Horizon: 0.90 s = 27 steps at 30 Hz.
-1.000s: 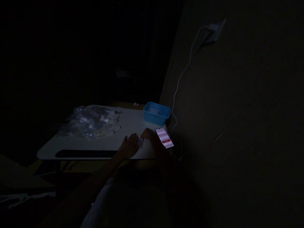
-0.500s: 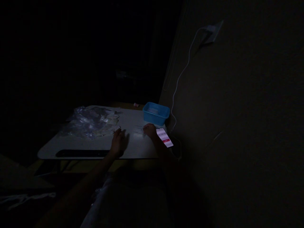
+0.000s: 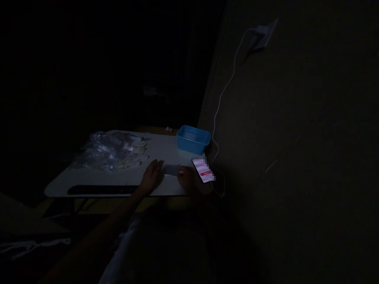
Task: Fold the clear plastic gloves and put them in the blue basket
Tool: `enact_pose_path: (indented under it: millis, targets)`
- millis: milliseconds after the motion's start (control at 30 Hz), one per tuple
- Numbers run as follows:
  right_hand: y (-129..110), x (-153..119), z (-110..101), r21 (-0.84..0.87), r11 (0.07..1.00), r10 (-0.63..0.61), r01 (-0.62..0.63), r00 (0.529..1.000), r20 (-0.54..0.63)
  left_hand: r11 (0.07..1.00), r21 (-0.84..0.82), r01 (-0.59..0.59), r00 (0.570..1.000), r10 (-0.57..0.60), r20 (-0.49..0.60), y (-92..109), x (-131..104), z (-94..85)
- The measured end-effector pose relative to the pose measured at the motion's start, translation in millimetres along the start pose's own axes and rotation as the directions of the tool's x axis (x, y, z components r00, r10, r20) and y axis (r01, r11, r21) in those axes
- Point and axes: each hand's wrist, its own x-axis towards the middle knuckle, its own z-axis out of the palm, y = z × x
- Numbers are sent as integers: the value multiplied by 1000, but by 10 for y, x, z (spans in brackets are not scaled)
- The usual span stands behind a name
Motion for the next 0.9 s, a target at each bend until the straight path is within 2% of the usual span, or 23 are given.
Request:
enact_pose_path:
  millis: [67, 167, 233, 333, 533, 900]
  targets:
    - [-2, 30, 11, -72, 996, -52, 50, 998, -22, 986, 136, -98, 991, 84, 105, 106, -12, -19]
    - [-40, 59, 85, -163, 971, -172, 176, 984, 40, 917, 316, -245, 948, 158, 276, 262, -44, -16]
    - [-71, 49, 161, -234, 944, -215, 231, 972, 92, 866, 389, -315, 916, 171, 363, 336, -65, -10]
    - [-93, 7, 260, -342, 909, -209, 238, 971, 120, 819, 446, -362, 879, 141, 456, 397, -80, -16]
    - [-68, -40, 316, -444, 848, -269, 290, 957, 111, 767, 520, -376, 866, 92, 491, 405, -76, -21]
    - [-49, -28, 358, -411, 864, -285, 290, 956, 74, 760, 538, -363, 871, 71, 487, 396, -77, -6]
